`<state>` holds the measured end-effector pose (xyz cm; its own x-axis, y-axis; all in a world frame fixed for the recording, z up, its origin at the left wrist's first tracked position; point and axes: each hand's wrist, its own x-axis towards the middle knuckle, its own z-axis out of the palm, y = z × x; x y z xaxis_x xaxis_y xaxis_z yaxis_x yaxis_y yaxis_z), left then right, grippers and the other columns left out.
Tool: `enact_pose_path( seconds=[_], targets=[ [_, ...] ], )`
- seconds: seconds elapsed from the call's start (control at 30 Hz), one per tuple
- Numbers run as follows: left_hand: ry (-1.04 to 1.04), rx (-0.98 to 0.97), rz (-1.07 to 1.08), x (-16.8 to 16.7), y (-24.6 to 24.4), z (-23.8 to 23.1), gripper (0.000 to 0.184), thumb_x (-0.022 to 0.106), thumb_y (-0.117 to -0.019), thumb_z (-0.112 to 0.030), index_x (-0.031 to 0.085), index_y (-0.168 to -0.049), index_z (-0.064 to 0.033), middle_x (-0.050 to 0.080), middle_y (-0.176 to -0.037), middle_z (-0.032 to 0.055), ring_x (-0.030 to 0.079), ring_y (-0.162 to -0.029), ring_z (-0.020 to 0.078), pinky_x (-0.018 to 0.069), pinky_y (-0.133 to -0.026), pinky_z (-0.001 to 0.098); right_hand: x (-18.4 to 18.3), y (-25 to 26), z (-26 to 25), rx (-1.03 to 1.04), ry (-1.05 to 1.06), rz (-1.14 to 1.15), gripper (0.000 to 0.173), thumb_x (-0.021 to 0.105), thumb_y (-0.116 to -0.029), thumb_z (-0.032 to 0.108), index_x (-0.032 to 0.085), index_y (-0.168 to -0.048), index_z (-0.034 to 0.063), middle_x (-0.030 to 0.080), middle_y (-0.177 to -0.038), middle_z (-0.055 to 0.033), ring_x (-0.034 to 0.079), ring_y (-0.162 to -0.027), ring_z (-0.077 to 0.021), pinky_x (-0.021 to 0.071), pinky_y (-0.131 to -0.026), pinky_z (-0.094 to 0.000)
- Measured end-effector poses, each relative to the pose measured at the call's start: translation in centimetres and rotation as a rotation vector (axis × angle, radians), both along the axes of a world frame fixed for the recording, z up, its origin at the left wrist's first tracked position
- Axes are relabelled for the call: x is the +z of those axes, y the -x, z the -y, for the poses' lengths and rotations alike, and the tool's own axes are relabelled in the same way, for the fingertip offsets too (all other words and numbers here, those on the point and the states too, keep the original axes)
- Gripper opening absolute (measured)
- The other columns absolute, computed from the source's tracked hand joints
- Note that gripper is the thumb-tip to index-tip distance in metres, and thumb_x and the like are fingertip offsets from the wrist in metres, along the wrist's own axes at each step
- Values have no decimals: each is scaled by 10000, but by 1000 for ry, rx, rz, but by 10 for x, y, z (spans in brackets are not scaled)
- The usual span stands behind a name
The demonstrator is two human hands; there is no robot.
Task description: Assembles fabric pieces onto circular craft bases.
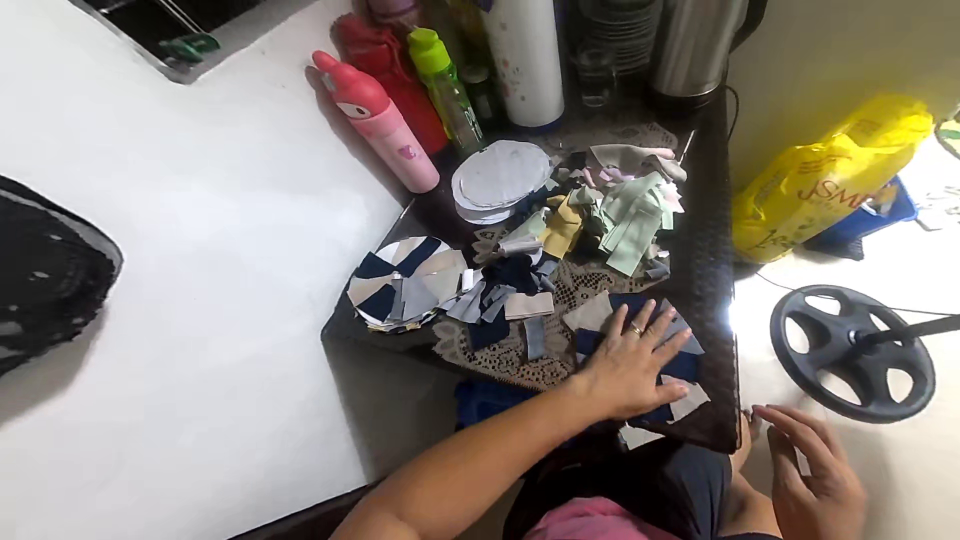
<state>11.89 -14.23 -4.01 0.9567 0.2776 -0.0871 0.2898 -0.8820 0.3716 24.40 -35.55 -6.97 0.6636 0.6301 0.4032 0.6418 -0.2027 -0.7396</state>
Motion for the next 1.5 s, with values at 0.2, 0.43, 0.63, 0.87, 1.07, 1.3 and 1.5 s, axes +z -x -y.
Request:
enact_pose_path(
  seconds=[0.2, 0.43, 0.63, 0.87, 1.07, 1.3, 1.5],
  targets=[
    [102, 133, 89, 6, -2, 7, 690, 430, -1060, -509, 301, -1634, -148, 201, -1705, 159, 117, -1588, 361, 45, -1233, 657, 0, 0, 11, 2, -32, -39, 280, 501, -930, 29, 743, -1040, -62, 684, -1089, -212, 620, -1105, -147, 492, -915, -203],
    [-36, 391, 389, 6, 44, -28, 461, 546, -1013, -261, 602, -1445, -113, 465, -1579, 150, 355, -1505, 385, 244, -1192, 666, 12, -15, -28, 35, 60, 104, 263, 545, -952, 98, 757, -1070, -5, 704, -1088, -229, 661, -1048, -370, 537, -880, -494],
    [-161, 489, 594, -14, 83, -11, 279, 587, -983, -231, 773, -1159, -120, 687, -1302, 134, 583, -1295, 383, 440, -1066, 599, 36, -23, -107, 165, 220, 210, 207, 602, -976, 112, 777, -1076, 61, 719, -1070, -202, 661, -1029, -436, 511, -852, -600],
    [-169, 345, 675, -26, 94, 36, 253, 548, -1024, -267, 788, -1045, -191, 732, -1179, 27, 616, -1227, 223, 424, -1102, 445, 28, -6, -126, 260, 278, 370, 257, 541, -937, 34, 776, -1040, 44, 728, -1104, -205, 656, -1052, -473, 492, -814, -629],
    [-89, 274, 766, -33, 86, 52, 220, 557, -1014, -237, 773, -1018, -196, 726, -1164, 3, 591, -1234, 177, 362, -1146, 396, 33, -10, -122, 238, 206, 357, 309, 474, -933, 27, 766, -1034, 28, 715, -1098, -229, 656, -1017, -478, 491, -790, -613],
    [14, 362, 429, 18, 31, -2, 260, 601, -985, -186, 767, -1171, -112, 686, -1276, 140, 584, -1269, 379, 449, -1045, 568, 28, -29, -103, 48, 167, 22, 266, 511, -964, -12, 732, -1112, -35, 685, -1072, -255, 679, -937, -324, 554, -799, -429],
    [71, 290, 199, 30, -32, -27, 225, 672, -974, -199, 758, -1130, -62, 625, -1333, 176, 489, -1348, 396, 389, -1082, 581, 17, -23, -88, -7, 24, -41, 267, 517, -942, -5, 739, -1088, -30, 688, -1054, -202, 671, -880, -186, 552, -750, -269]
  ],
)
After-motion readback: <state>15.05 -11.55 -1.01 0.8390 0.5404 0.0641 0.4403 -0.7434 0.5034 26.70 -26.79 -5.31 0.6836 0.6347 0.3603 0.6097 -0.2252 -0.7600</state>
